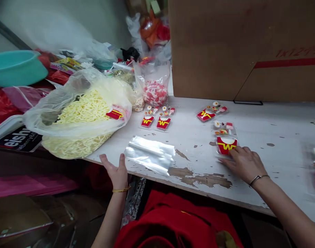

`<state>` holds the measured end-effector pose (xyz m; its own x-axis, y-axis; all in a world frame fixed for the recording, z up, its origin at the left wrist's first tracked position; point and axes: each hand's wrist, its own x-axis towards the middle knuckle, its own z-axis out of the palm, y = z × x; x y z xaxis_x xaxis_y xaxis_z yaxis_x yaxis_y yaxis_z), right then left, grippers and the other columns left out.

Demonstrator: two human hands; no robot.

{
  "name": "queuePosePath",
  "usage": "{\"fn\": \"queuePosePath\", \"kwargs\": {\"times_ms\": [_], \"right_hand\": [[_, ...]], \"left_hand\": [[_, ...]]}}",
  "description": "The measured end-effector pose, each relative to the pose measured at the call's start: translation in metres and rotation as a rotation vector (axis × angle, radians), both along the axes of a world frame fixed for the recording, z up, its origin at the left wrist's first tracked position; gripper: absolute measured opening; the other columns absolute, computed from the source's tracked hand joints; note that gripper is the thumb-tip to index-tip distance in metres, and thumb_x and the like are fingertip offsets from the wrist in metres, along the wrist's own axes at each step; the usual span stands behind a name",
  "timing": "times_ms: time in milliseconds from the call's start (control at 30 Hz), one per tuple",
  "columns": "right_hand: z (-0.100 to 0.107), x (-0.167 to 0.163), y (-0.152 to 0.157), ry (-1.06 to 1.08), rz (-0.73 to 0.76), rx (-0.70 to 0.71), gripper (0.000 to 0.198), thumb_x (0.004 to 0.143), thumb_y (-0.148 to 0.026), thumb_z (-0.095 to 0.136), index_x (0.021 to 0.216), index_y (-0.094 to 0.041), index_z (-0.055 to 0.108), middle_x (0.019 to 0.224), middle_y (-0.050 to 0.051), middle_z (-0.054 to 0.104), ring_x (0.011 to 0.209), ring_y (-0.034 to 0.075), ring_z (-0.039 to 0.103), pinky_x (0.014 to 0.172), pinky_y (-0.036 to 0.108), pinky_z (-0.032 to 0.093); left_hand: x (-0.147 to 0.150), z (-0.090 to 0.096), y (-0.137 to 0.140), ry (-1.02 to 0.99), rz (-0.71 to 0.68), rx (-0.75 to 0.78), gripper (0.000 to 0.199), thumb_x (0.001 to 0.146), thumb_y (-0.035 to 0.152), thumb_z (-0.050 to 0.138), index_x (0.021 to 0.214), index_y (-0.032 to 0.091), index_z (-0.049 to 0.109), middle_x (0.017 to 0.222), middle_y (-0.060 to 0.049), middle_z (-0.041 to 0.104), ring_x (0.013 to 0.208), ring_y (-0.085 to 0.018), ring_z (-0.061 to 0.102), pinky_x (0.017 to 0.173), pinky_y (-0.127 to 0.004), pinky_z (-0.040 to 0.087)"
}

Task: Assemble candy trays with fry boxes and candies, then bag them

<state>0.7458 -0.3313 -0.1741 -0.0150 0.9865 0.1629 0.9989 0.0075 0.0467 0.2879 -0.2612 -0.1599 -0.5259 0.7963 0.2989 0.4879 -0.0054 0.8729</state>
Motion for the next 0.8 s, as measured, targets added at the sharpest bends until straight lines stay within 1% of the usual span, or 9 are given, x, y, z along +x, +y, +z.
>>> {"fn": "queuePosePath", "kwargs": {"times_ms": [67, 133, 200, 267, 367, 467, 633, 700, 800], "right_hand": [[-0.002, -0.011, -0.004, 0.008, 0.049, -0.055, 0.035, 0.081, -0.054, 0.053, 0.073, -0.021, 0.058, 0.085, 0.015, 0.062, 0.082, 0.028, 0.05, 0.065, 0.039, 0.034], [0.001, -0.034, -0.003, 0.066, 0.101, -0.112, 0.031, 0.082, -0.051, 0.054, 0.073, -0.021, 0.058, 0.083, 0.012, 0.062, 0.081, 0.028, 0.052, 0.067, 0.039, 0.037], [0.008, -0.063, -0.001, 0.162, 0.161, -0.179, 0.03, 0.083, -0.049, 0.052, 0.075, -0.021, 0.059, 0.081, 0.011, 0.063, 0.08, 0.027, 0.053, 0.07, 0.039, 0.04], [0.017, -0.091, -0.002, 0.288, 0.207, -0.24, 0.031, 0.085, -0.049, 0.05, 0.08, -0.02, 0.061, 0.083, 0.01, 0.063, 0.08, 0.026, 0.055, 0.072, 0.038, 0.043], [0.028, -0.117, -0.007, 0.483, 0.259, -0.248, 0.04, 0.086, -0.051, 0.048, 0.11, -0.021, 0.059, 0.105, 0.012, 0.062, 0.096, 0.026, 0.056, 0.081, 0.038, 0.046], [0.031, -0.113, -0.007, 0.442, 0.289, -0.159, 0.07, 0.081, -0.061, 0.051, 0.137, -0.021, 0.04, 0.137, 0.014, 0.044, 0.124, 0.031, 0.041, 0.098, 0.045, 0.039], [0.016, -0.079, 0.016, 0.167, 0.464, -0.195, 0.111, 0.062, -0.081, 0.052, 0.148, -0.019, 0.017, 0.154, 0.016, 0.012, 0.139, 0.038, 0.009, 0.11, 0.058, 0.011], [0.008, -0.071, 0.028, 0.119, 0.515, -0.214, 0.117, 0.058, -0.085, 0.05, 0.148, -0.019, 0.015, 0.154, 0.016, 0.01, 0.139, 0.038, 0.005, 0.11, 0.058, 0.006], [0.0, -0.068, 0.041, 0.084, 0.548, -0.226, 0.118, 0.056, -0.088, 0.046, 0.148, -0.02, 0.018, 0.153, 0.017, 0.016, 0.139, 0.039, 0.008, 0.11, 0.058, 0.005]], "left_hand": [[0.007, 0.011, -0.001, 0.237, -0.183, 0.025, 0.046, 0.085, 0.04, 0.054, 0.127, 0.023, 0.044, 0.133, -0.009, 0.045, 0.127, -0.024, 0.039, 0.109, -0.038, 0.029], [0.026, 0.015, 0.002, 0.394, -0.487, -0.037, 0.025, 0.088, 0.038, 0.048, 0.106, 0.023, 0.059, 0.112, -0.007, 0.056, 0.111, -0.022, 0.049, 0.099, -0.037, 0.036], [0.05, 0.013, 0.008, 0.513, -0.737, -0.152, 0.024, 0.088, 0.041, 0.048, 0.098, 0.024, 0.062, 0.106, -0.006, 0.056, 0.104, -0.022, 0.05, 0.093, -0.038, 0.037], [0.073, 0.005, 0.014, 0.609, -0.863, -0.266, 0.03, 0.084, 0.047, 0.053, 0.1, 0.024, 0.061, 0.106, -0.006, 0.054, 0.101, -0.023, 0.048, 0.089, -0.039, 0.036], [0.094, -0.01, 0.021, 0.7, -0.891, -0.363, 0.034, 0.079, 0.051, 0.059, 0.097, 0.022, 0.058, 0.103, -0.005, 0.053, 0.098, -0.023, 0.047, 0.083, -0.038, 0.035], [0.097, -0.02, 0.025, 0.749, -0.856, -0.366, 0.022, 0.084, 0.042, 0.055, 0.093, 0.022, 0.056, 0.1, -0.004, 0.054, 0.095, -0.021, 0.047, 0.08, -0.036, 0.034], [0.094, -0.024, 0.026, 0.749, -0.835, -0.325, 0.015, 0.09, 0.033, 0.045, 0.092, 0.022, 0.056, 0.097, -0.003, 0.055, 0.094, -0.02, 0.049, 0.078, -0.035, 0.035], [0.092, -0.022, 0.025, 0.735, -0.905, -0.291, 0.02, 0.088, 0.038, 0.048, 0.099, 0.023, 0.056, 0.101, -0.004, 0.055, 0.096, -0.02, 0.049, 0.081, -0.036, 0.037], [0.083, -0.014, 0.02, 0.728, -1.028, -0.226, 0.041, 0.082, 0.048, 0.056, 0.113, 0.022, 0.053, 0.112, -0.008, 0.054, 0.106, -0.023, 0.048, 0.088, -0.038, 0.038]]}}
